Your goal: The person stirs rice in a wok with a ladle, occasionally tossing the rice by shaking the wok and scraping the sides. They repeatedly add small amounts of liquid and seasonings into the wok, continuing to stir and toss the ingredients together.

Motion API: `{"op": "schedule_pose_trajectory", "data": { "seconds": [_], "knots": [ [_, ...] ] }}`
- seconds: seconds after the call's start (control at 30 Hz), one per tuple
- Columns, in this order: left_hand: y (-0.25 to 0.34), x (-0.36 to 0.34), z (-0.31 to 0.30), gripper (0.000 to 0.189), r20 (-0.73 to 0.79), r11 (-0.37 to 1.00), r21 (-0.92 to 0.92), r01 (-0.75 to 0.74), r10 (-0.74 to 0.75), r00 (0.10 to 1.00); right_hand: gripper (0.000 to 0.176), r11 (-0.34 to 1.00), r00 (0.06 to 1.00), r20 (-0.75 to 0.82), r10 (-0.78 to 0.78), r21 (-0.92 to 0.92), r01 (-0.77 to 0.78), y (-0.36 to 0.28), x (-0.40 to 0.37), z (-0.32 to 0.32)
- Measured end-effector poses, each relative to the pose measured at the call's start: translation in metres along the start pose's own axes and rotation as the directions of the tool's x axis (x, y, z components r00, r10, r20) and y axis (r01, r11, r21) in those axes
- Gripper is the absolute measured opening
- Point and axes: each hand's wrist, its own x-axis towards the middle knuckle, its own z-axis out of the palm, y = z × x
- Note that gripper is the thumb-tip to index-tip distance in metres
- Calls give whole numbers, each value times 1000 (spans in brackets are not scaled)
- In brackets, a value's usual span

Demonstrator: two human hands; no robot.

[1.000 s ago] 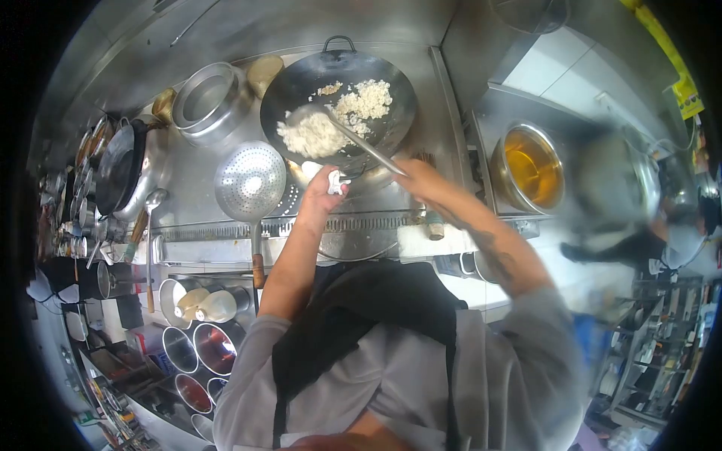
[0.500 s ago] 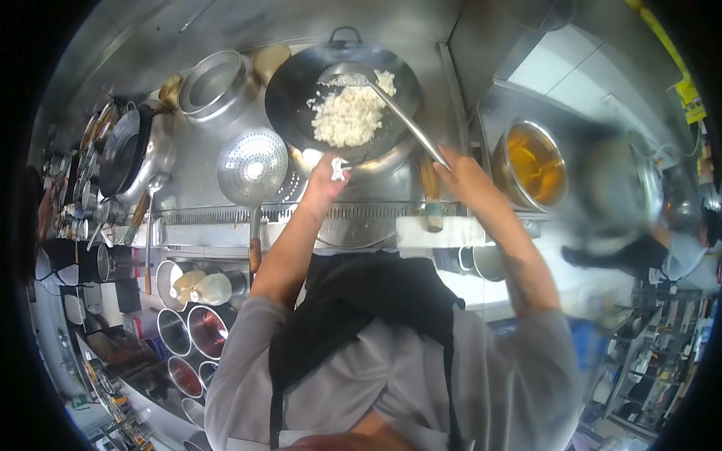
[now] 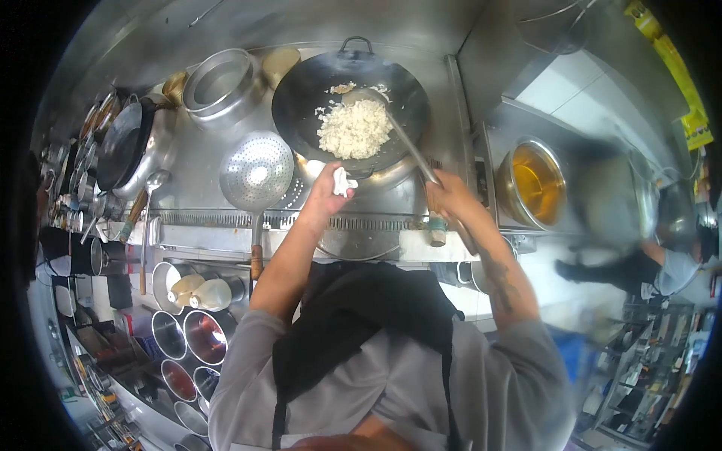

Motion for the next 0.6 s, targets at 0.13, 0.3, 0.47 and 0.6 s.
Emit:
{"op": "schedule_pose_trajectory", "data": {
  "seconds": [0.13, 0.3, 0.47, 0.6],
  "knots": [
    [0, -38, -24, 28, -18, 997, 70, -30, 31, 999, 37, 845, 905, -188, -381, -468, 259, 3, -50, -4],
    [-20, -74, -72, 23, -87, 989, 135, -68, 81, 993, 43, 861, 998, -55, -30, -509, -3, -2, -45, 9],
    [-31, -107, -111, 32, -151, 880, 461, -113, 204, 967, 39, 932, 976, -110, -188, -332, 142, -12, -24, -8],
    [-39, -103, -149, 60, -97, 420, 888, -189, 572, 815, 38, 950, 982, -115, -151, -292, 112, -2, 38, -9]
  ]
}}
